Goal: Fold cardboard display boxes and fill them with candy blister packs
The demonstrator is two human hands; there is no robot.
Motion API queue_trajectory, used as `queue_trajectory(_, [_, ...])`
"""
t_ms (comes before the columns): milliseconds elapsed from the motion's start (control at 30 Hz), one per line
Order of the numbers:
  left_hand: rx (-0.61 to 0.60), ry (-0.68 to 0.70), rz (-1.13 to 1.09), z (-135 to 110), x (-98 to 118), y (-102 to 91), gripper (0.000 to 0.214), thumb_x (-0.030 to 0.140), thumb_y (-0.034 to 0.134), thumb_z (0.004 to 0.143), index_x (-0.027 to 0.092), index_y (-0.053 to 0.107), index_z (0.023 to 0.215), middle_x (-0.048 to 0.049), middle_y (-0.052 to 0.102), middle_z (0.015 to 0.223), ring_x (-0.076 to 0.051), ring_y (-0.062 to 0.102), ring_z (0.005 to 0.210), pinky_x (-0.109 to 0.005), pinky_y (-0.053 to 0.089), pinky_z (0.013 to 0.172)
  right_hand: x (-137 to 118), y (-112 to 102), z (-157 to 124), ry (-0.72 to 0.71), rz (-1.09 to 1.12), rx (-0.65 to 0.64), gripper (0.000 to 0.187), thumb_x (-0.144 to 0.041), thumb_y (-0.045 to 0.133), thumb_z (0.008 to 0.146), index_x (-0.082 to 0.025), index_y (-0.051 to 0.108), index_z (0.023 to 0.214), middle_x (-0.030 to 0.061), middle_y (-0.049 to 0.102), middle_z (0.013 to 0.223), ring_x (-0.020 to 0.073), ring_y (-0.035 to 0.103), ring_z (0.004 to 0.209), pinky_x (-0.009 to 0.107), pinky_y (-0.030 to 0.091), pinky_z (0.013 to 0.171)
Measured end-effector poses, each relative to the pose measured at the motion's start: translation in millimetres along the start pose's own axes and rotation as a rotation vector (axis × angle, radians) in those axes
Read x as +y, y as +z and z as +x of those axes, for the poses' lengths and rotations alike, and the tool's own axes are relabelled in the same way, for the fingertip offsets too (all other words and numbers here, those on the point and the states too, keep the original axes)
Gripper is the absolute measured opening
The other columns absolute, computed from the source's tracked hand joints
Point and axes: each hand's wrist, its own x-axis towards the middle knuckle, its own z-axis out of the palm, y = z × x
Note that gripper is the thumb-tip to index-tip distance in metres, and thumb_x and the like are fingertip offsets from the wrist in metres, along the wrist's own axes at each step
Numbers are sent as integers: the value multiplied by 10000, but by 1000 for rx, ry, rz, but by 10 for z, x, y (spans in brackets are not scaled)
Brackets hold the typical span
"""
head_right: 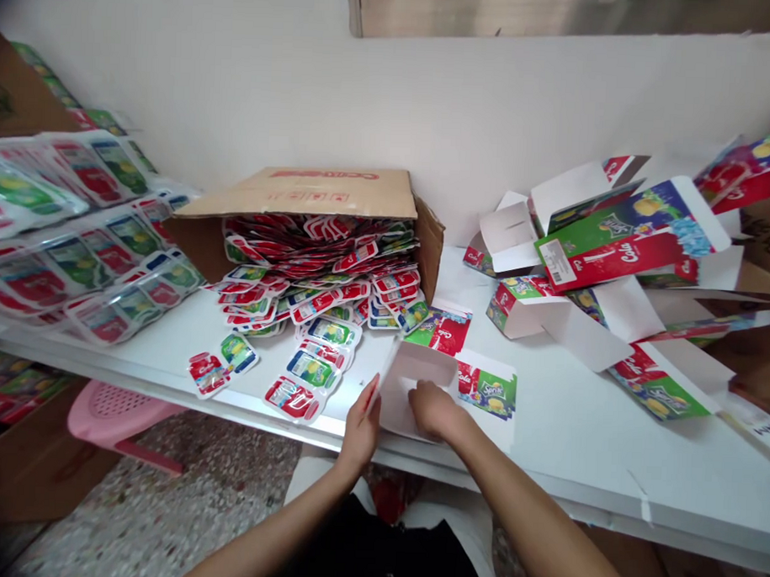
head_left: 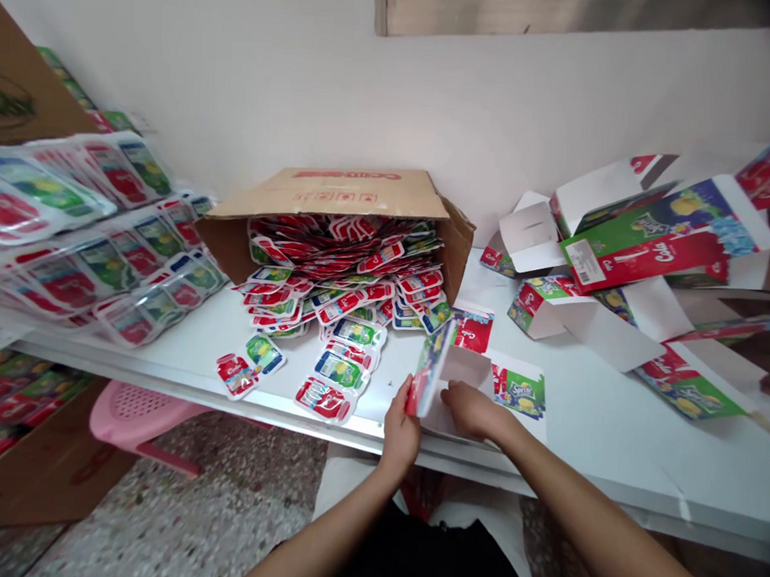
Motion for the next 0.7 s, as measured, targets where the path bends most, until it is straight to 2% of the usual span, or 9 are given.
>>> queue_trajectory(133, [3,16,-45,82,23,-6,506,469,425,895,149,523,1274,-94,542,1338,-271,486,1253,-470,337,1096,-26,-181,-62,15,-35,91,277,-103,386,867,-121,632,992,139,653,961,234,616,878,299,426,736])
queue_trajectory(233, [0,23,-42,99,61,-83,491,506,419,894,162,573,1209,-86,627,1219,-278,518,1214,-472,357,1079,-65,-378,-248,81,-85,421,362,-269,296,954,-144,544,1186,162,573,1181,269,529,1078,349,396,862])
queue_trajectory(300, [-29,9,-16,111,107,-147,489,531,414,892,167,610,1154,-81,666,1132,-287,521,1203,-470,345,1085,-36,-478,-370,174,-117,577,394,-362,320,950,-173,511,1238,153,540,1241,277,507,1105,348,403,844])
queue_trajectory(333, [-60,3,3,120,137,-175,495,540,420,887,169,616,1149,-81,667,1124,-293,513,1208,-471,335,1090,0,-512,-421,213,-120,557,376,-373,329,945,-191,540,1197,140,570,1197,268,540,1048,333,416,785])
queue_trajectory(400, [-146,15,32,142,215,-212,519,553,424,884,178,592,1200,-81,635,1190,-299,480,1239,-474,311,1103,114,-561,-498,257,-104,392,321,-342,329,938,-213,617,1000,102,644,1001,228,600,850,296,396,646])
queue_trajectory(500, [-295,183,60,166,371,-229,634,587,451,861,202,437,1365,-86,481,1386,-304,354,1336,-487,251,1130,391,-696,-574,240,-48,275,308,-295,376,906,-197,607,727,60,651,747,177,585,665,268,337,567])
queue_trajectory(600, [-399,418,62,169,535,-227,775,620,471,835,236,233,1464,-84,291,1508,-303,211,1402,-496,196,1147,833,-1150,-680,232,180,411,308,-334,496,854,-171,589,610,23,617,587,133,545,572,243,342,542])
queue_trajectory(667, [-421,436,50,169,613,-220,716,572,454,868,267,208,1467,-75,269,1517,-286,243,1393,-481,242,1134,1200,-1687,-815,401,425,727,293,-380,646,742,-134,617,585,20,614,528,103,528,502,230,347,514])
queue_trajectory(700, [-421,406,45,171,634,-214,656,533,444,889,278,237,1456,-72,292,1506,-276,285,1376,-467,283,1118,1387,-2001,-905,468,446,848,333,-400,635,742,-96,635,607,51,624,527,94,532,483,238,341,505])
